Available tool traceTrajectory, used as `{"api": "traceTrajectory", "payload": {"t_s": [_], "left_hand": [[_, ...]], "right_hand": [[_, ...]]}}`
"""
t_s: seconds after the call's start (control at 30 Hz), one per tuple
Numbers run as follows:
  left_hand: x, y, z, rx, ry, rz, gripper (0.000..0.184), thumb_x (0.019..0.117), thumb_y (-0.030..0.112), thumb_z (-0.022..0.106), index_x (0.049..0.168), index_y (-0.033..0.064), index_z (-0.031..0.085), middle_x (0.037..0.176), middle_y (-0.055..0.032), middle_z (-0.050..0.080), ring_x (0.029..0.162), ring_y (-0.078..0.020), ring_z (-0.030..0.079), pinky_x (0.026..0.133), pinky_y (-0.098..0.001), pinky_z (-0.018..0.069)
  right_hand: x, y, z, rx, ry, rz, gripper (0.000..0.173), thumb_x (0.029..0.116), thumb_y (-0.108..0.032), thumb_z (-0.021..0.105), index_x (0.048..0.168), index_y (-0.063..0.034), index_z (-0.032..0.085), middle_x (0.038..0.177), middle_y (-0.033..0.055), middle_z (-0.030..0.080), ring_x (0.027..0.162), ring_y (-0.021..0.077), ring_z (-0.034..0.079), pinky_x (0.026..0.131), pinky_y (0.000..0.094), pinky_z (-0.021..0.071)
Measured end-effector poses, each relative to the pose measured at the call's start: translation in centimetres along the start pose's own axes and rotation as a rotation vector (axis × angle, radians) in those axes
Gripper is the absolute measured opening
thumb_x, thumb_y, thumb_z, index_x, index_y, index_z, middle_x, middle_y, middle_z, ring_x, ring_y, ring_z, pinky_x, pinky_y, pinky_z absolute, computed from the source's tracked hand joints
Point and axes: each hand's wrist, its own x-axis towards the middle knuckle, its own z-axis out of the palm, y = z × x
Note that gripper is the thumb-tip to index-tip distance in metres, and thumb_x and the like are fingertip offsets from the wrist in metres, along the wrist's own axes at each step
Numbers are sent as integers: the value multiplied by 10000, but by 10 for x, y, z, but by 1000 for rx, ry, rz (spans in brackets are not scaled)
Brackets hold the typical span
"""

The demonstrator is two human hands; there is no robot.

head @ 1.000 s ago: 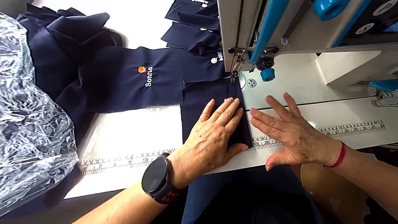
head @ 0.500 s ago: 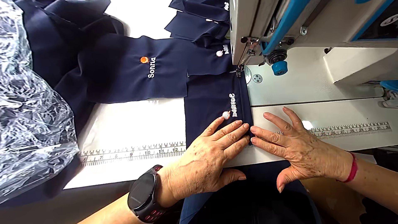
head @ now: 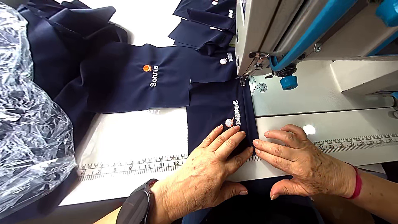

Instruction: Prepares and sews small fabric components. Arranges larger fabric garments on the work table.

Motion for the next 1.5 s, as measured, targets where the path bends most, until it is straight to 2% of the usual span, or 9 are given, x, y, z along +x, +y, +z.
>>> {"api": "traceTrajectory", "payload": {"t_s": [0.37,0.7,0.83,1.0,1.1,1.2,1.27,1.37,1.5], "left_hand": [[39,-53,-11,5,-19,39,648,948,661,467,1349,200,684,1482,-166,552,1453,-345,438,1196,-553,324],[71,-109,-27,-11,-84,81,711,930,684,474,1405,181,640,1506,-185,520,1451,-363,434,1177,-611,312],[80,-128,-31,-89,-24,125,662,936,620,511,1319,113,694,1441,-182,587,1409,-328,501,1177,-579,335],[84,-138,-42,-75,50,104,585,908,460,623,1232,-27,624,1258,-200,676,1215,-314,643,1027,-460,500],[74,-121,-85,51,239,91,230,966,204,607,1016,2,704,967,-142,738,900,-222,724,779,-365,582],[37,-124,-143,191,464,-138,195,991,117,597,953,-31,719,858,-141,722,772,-128,687,743,-267,563],[8,-133,-154,193,387,-243,195,958,111,588,964,-11,741,905,-141,729,804,-174,700,767,-349,586],[-15,-119,-120,147,55,-284,280,851,135,702,1099,16,753,1131,-160,724,1069,-315,698,900,-512,578],[-19,-109,-81,315,48,-258,202,866,11,652,1043,-31,741,1073,-208,703,1002,-381,696,786,-497,600]], "right_hand": [[33,52,-2,-58,29,-16,650,936,-660,516,1221,-125,751,1344,31,690,1276,249,556,1034,470,338],[63,95,2,-86,43,-4,728,962,-690,444,1301,-101,706,1399,68,656,1330,298,544,1056,522,347],[72,110,3,-88,31,31,760,958,-705,428,1311,-86,694,1386,105,660,1284,314,592,1051,560,369],[75,115,-3,-86,17,43,828,947,-759,366,1321,-91,682,1327,110,691,1251,306,620,1090,579,357],[46,90,-25,-124,68,50,833,968,-760,319,1346,-100,660,1437,82,622,1422,299,462,1160,549,288],[-3,70,-47,-160,78,133,761,965,-768,355,1348,-174,636,1485,37,581,1496,274,365,1193,522,265],[-30,61,-58,-110,17,200,679,969,-710,458,1296,-151,663,1406,106,636,1451,322,424,1177,522,290],[-38,48,-62,-20,-43,201,567,1013,-576,523,1231,-79,688,1315,176,676,1341,325,538,1146,476,351],[-10,31,-40,21,58,52,502,1031,-545,515,1192,-105,696,1263,112,704,1266,236,600,1100,405,417]]}}
